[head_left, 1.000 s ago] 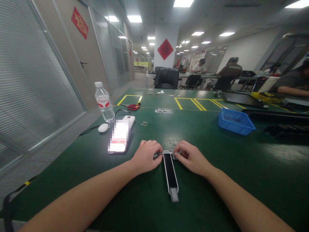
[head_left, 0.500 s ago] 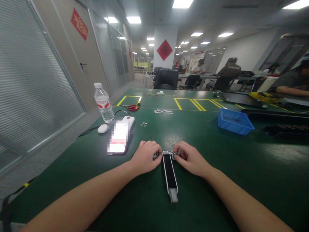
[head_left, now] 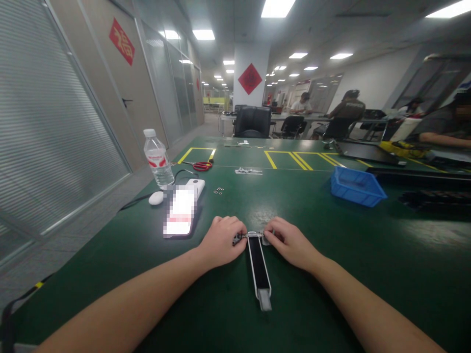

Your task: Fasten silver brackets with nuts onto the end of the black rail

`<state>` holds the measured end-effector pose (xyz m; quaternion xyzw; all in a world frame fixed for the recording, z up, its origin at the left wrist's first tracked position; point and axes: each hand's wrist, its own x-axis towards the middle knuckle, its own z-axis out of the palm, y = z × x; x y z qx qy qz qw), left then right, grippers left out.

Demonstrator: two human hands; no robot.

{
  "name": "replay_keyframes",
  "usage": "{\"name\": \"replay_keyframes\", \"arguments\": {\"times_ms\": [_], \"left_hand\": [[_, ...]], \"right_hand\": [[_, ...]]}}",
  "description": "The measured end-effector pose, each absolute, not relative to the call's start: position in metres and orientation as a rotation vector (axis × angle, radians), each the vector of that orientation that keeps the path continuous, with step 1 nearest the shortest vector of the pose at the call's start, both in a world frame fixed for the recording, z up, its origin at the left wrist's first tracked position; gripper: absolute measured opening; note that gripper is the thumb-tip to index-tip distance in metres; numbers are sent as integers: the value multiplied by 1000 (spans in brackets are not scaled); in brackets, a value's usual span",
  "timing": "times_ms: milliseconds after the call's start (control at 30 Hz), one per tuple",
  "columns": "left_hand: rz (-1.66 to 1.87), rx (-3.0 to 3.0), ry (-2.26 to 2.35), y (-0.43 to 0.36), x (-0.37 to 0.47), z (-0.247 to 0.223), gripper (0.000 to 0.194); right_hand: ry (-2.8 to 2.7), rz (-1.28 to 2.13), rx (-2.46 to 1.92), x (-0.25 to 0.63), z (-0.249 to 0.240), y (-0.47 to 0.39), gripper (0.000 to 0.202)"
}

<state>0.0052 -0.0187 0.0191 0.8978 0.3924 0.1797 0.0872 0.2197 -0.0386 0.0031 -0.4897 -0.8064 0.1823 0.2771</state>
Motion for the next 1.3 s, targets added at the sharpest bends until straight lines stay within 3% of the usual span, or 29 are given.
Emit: {"name": "replay_keyframes", "arguments": {"times_ms": [300,600,833,1300], "left_hand": [[531,2683,1163,-18,6,18,6],[556,2683,1146,-18,4,14,7],[518,2663,1156,-19,6,20,7],[545,2680,1144,-19,5,18,6]], "right_hand": [[-2151,491,-1299,221,2,-41,5],[-2159,483,-1308,220,3,-41,4],[-2166,464,-1319,220,3,-39,17],[-2174,487,-1298,221,0,-39,9]]}}
